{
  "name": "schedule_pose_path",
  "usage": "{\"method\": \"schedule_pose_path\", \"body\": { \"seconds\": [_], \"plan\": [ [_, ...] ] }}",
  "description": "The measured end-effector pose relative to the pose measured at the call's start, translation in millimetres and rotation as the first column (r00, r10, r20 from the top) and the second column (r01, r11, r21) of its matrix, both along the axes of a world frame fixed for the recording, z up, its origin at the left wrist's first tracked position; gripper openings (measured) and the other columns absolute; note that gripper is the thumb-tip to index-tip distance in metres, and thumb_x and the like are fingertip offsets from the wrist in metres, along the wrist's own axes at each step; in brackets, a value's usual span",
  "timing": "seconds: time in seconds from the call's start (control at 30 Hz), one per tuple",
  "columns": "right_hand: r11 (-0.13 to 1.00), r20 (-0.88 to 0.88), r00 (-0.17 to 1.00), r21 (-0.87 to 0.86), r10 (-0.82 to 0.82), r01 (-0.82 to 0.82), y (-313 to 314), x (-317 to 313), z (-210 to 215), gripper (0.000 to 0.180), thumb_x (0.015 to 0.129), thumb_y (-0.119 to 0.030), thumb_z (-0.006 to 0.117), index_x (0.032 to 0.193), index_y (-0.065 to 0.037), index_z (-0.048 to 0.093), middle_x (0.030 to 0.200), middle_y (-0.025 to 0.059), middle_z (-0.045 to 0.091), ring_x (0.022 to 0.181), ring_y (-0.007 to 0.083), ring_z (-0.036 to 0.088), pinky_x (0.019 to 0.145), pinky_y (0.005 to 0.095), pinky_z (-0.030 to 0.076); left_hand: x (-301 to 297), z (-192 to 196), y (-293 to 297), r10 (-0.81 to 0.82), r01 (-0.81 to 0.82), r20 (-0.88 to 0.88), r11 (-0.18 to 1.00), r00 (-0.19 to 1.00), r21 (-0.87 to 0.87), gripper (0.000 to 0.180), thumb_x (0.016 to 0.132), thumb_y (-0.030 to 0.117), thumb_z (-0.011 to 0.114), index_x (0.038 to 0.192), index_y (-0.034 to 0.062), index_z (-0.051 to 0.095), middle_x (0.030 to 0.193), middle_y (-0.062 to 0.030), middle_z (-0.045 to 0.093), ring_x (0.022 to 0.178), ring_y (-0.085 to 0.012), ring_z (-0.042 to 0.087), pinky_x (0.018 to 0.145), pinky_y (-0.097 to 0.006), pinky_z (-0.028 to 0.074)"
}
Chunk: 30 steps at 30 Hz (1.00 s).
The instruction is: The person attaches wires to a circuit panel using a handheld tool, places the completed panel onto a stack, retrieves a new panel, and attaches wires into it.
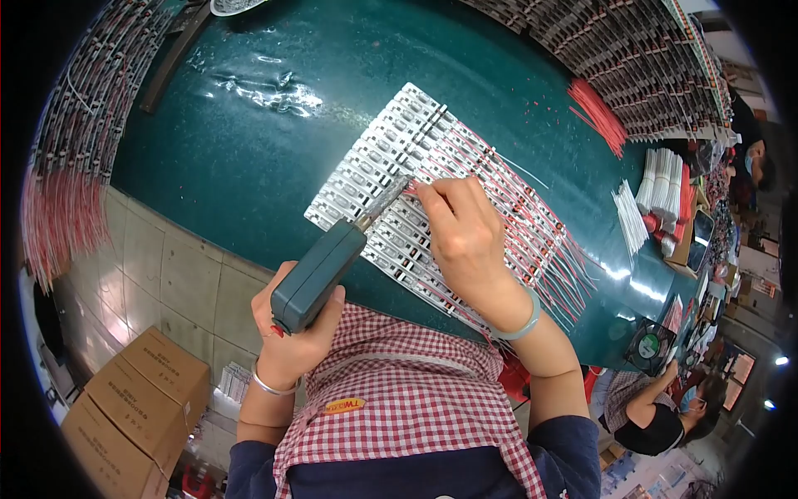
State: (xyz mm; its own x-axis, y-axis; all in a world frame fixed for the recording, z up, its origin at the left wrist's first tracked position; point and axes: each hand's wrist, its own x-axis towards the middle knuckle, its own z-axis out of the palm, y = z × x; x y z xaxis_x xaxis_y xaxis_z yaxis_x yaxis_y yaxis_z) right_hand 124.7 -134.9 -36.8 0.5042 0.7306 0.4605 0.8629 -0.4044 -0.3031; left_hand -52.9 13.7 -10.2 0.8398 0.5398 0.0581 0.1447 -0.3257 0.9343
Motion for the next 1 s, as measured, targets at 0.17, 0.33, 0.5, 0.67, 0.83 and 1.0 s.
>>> {"method": "schedule_pose_path", "body": {
  "seconds": [0.17, 0.33, 0.5, 0.67, 0.83, 1.0],
  "plan": [
    [1.0, -0.006, 1.0, -0.002, 0.005, -0.005, 1, 0, 2, 0.028, 0.07, 0.008, 0.066, 0.097, 0.001, 0.067, 0.087, 0.01, 0.06, 0.075, 0.0241, 0.058, 0.06, 0.0347, 0.05, -4, 1, 0, 0.002, -0.002, -0.019, 1.0, 1.0, 0.021, 0.019, 0.075, -0.003, 0.073, 0.093, -0.0043, 0.068, 0.08, -0.0084, 0.063, 0.062, -0.0156, 0.06, 0.057, -0.026, 0.047],
    [1.0, 0.007, 1.0, 0.001, 0.004, -0.004, 1, 1, 1, 0.026, 0.071, 0.007, 0.066, 0.097, 0.001, 0.067, 0.087, 0.0097, 0.06, 0.074, 0.024, 0.058, 0.06, 0.0346, 0.05, -13, -2, -2, 0.108, -0.112, -0.054, 0.99, 0.993, -0.087, 0.02, 0.075, -0.002, 0.074, 0.094, -0.0032, 0.069, 0.083, -0.0093, 0.066, 0.066, -0.0166, 0.063, 0.061, -0.025, 0.049],
    [1.0, 0.038, 0.999, 0.017, 0.013, -0.013, -1, 1, -3, 0.024, 0.072, 0.001, 0.065, 0.096, 0.004, 0.065, 0.089, 0.0104, 0.059, 0.078, 0.0247, 0.057, 0.062, 0.0342, 0.048, -15, -4, -3, 0.121, -0.125, -0.052, 0.988, 0.991, -0.089, 0.02, 0.075, -0.001, 0.075, 0.095, -0.0036, 0.07, 0.083, -0.009, 0.067, 0.067, -0.0163, 0.063, 0.061, -0.026, 0.05],
    [0.996, 0.052, 0.998, 0.073, 0.046, -0.049, -3, -4, -2, 0.027, 0.07, 0.001, 0.065, 0.097, 0.004, 0.065, 0.089, 0.0099, 0.061, 0.076, 0.0242, 0.057, 0.062, 0.0342, 0.048, -16, -2, -2, 0.111, -0.113, -0.042, 0.992, 0.993, -0.048, 0.021, 0.075, -0.002, 0.075, 0.095, -0.0038, 0.07, 0.084, -0.0092, 0.067, 0.068, -0.0159, 0.063, 0.062, -0.026, 0.05],
    [0.995, 0.018, 0.998, 0.077, 0.056, -0.058, -3, -8, -6, 0.028, 0.069, 0.001, 0.065, 0.098, 0.004, 0.065, 0.09, 0.01, 0.061, 0.077, 0.0242, 0.056, 0.061, 0.034, 0.048, -21, -4, -3, 0.089, -0.092, -0.041, 0.993, 0.995, -0.073, 0.021, 0.075, -0.003, 0.074, 0.095, -0.0048, 0.069, 0.084, -0.0103, 0.067, 0.067, -0.016, 0.063, 0.061, -0.026, 0.049],
    [0.998, 0.001, 1.0, 0.049, 0.028, -0.028, -1, -9, -2, 0.027, 0.069, 0.008, 0.068, 0.096, 0.001, 0.068, 0.085, 0.0088, 0.061, 0.073, 0.0236, 0.057, 0.06, 0.0342, 0.048, -18, -5, 0, 0.054, -0.054, -0.004, 0.999, 0.999, -0.006, 0.021, 0.075, -0.004, 0.073, 0.095, -0.0056, 0.068, 0.084, -0.01, 0.066, 0.067, -0.0157, 0.062, 0.061, -0.026, 0.048]
  ]
}}
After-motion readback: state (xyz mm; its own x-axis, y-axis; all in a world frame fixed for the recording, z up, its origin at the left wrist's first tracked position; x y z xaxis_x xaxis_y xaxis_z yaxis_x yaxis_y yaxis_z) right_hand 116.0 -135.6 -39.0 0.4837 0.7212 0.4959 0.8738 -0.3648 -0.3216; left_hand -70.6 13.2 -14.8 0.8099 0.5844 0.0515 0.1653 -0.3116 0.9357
